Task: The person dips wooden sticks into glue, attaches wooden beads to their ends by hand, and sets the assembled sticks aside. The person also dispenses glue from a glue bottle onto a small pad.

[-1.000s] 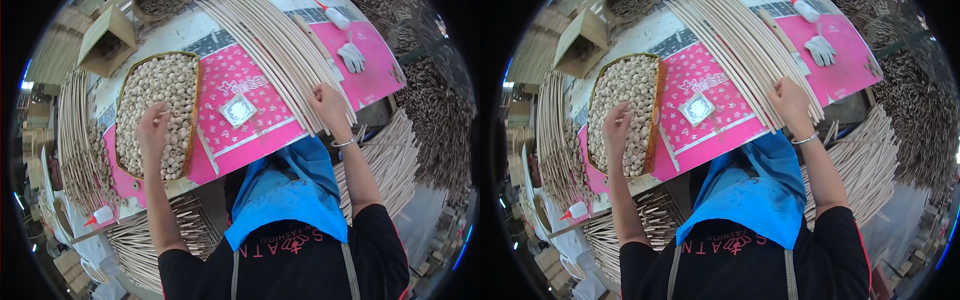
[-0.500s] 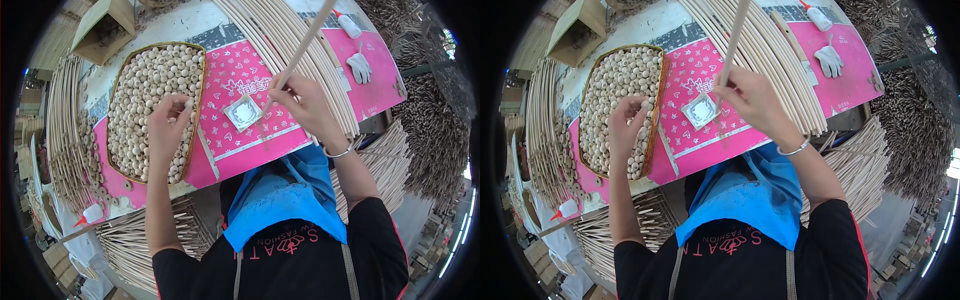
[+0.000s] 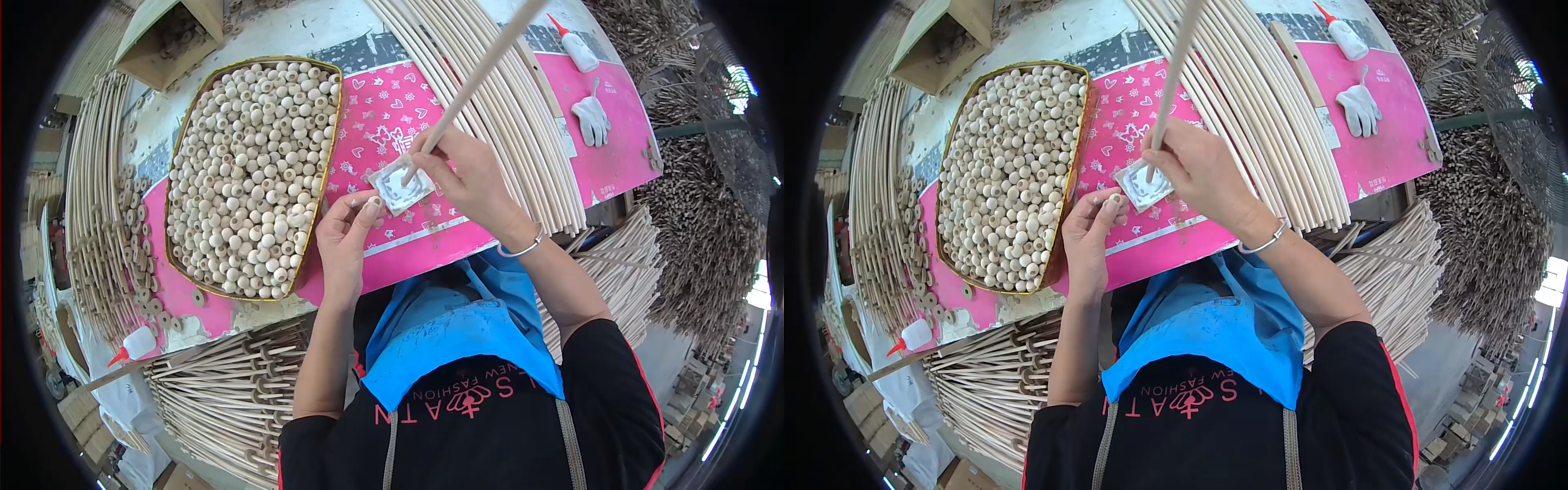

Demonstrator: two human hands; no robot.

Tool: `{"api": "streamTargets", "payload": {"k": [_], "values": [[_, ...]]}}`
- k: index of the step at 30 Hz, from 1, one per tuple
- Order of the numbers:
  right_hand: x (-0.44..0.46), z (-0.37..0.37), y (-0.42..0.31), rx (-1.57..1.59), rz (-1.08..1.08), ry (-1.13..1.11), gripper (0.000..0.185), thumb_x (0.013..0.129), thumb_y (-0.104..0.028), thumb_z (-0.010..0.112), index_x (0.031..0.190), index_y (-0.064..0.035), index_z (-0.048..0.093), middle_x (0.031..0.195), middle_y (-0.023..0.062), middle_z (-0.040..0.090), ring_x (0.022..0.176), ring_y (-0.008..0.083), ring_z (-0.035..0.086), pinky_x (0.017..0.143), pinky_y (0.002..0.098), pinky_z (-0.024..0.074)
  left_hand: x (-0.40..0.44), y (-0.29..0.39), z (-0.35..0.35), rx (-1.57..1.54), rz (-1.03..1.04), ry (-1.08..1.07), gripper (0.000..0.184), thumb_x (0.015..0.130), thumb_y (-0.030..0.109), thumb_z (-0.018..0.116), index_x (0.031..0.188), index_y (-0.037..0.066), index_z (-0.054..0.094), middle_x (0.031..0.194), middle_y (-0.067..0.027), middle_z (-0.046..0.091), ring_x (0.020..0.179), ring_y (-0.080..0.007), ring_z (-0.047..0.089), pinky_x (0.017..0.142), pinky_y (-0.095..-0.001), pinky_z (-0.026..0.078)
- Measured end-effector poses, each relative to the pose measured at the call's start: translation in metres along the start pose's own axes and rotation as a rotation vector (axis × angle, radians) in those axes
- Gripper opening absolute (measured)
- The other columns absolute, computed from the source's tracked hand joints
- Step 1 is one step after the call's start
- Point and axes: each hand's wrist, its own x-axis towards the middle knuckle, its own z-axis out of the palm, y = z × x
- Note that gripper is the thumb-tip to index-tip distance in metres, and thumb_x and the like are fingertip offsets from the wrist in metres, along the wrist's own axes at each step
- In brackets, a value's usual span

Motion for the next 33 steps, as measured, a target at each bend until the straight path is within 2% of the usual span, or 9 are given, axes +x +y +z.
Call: {"api": "streamTargets", "payload": {"k": [6, 7, 9, 15, 17, 31, 33], "values": [[-0.007, -0.020, 0.011, 0.261, 0.092, 0.160, 0.009, 0.098, -0.004, 0.060, 0.103, 0.0037, 0.061, 0.088, 0.0065, 0.065, 0.087, 0.0130, 0.067, 0.074, 0.0290, 0.0552, 0.009, 0.002, 0.004, -0.067, -0.003, 0.020, 0.019, 0.094, 0.010, 0.069, 0.110, 0.000, 0.067, 0.095, -0.0031, 0.068, 0.086, -0.0089, 0.062, 0.081, -0.0249, 0.049], [-0.009, -0.024, 0.011, 0.260, 0.092, 0.160, 0.009, 0.098, -0.004, 0.060, 0.103, 0.0037, 0.061, 0.088, 0.0065, 0.065, 0.087, 0.0130, 0.067, 0.074, 0.0290, 0.0552, 0.011, 0.001, 0.006, -0.087, 0.014, 0.002, 0.018, 0.093, 0.008, 0.070, 0.109, 0.001, 0.066, 0.094, -0.0025, 0.068, 0.086, -0.0087, 0.062, 0.080, -0.0245, 0.049], [-0.012, -0.028, 0.011, 0.378, 0.155, 0.214, 0.014, 0.102, -0.010, 0.057, 0.108, 0.0025, 0.061, 0.098, 0.0090, 0.066, 0.090, 0.0133, 0.066, 0.083, 0.0271, 0.0560, 0.015, -0.002, 0.008, -0.107, 0.031, -0.014, 0.017, 0.092, 0.007, 0.071, 0.108, 0.001, 0.066, 0.093, -0.0018, 0.067, 0.085, -0.0084, 0.062, 0.080, -0.0241, 0.049], [-0.017, -0.034, -0.002, 0.442, 0.079, 0.260, 0.015, 0.104, -0.014, 0.054, 0.108, 0.0003, 0.059, 0.102, 0.0111, 0.067, 0.093, 0.0154, 0.066, 0.083, 0.0279, 0.0560, 0.020, -0.004, 0.018, -0.095, 0.035, -0.038, 0.016, 0.092, 0.006, 0.071, 0.106, 0.001, 0.066, 0.091, -0.0020, 0.067, 0.083, -0.0081, 0.062, 0.076, -0.0228, 0.050], [-0.019, -0.032, -0.008, 0.480, 0.074, 0.270, 0.014, 0.103, -0.013, 0.056, 0.109, 0.0003, 0.059, 0.101, 0.0096, 0.066, 0.092, 0.0140, 0.066, 0.082, 0.0266, 0.0557, 0.019, -0.003, 0.022, -0.140, 0.048, -0.046, 0.017, 0.091, 0.006, 0.072, 0.106, 0.001, 0.066, 0.092, -0.0036, 0.069, 0.081, -0.0086, 0.063, 0.075, -0.0236, 0.052], [-0.032, -0.019, -0.006, 0.559, 0.043, 0.236, 0.013, 0.102, -0.010, 0.057, 0.109, 0.0004, 0.059, 0.099, 0.0084, 0.065, 0.094, 0.0134, 0.065, 0.083, 0.0256, 0.0560, 0.013, -0.002, 0.024, -0.146, 0.097, -0.083, 0.016, 0.093, 0.010, 0.071, 0.105, 0.001, 0.065, 0.094, -0.0062, 0.069, 0.084, -0.0112, 0.065, 0.078, -0.0256, 0.053], [-0.037, -0.018, -0.007, 0.495, 0.049, 0.204, 0.015, 0.103, -0.013, 0.056, 0.110, 0.0006, 0.056, 0.101, 0.0126, 0.066, 0.095, 0.0173, 0.067, 0.085, 0.0299, 0.0565, 0.011, -0.002, 0.023, -0.144, 0.114, -0.070, 0.017, 0.092, 0.008, 0.073, 0.105, 0.000, 0.066, 0.094, -0.0049, 0.069, 0.084, -0.0107, 0.065, 0.076, -0.0243, 0.054]]}}
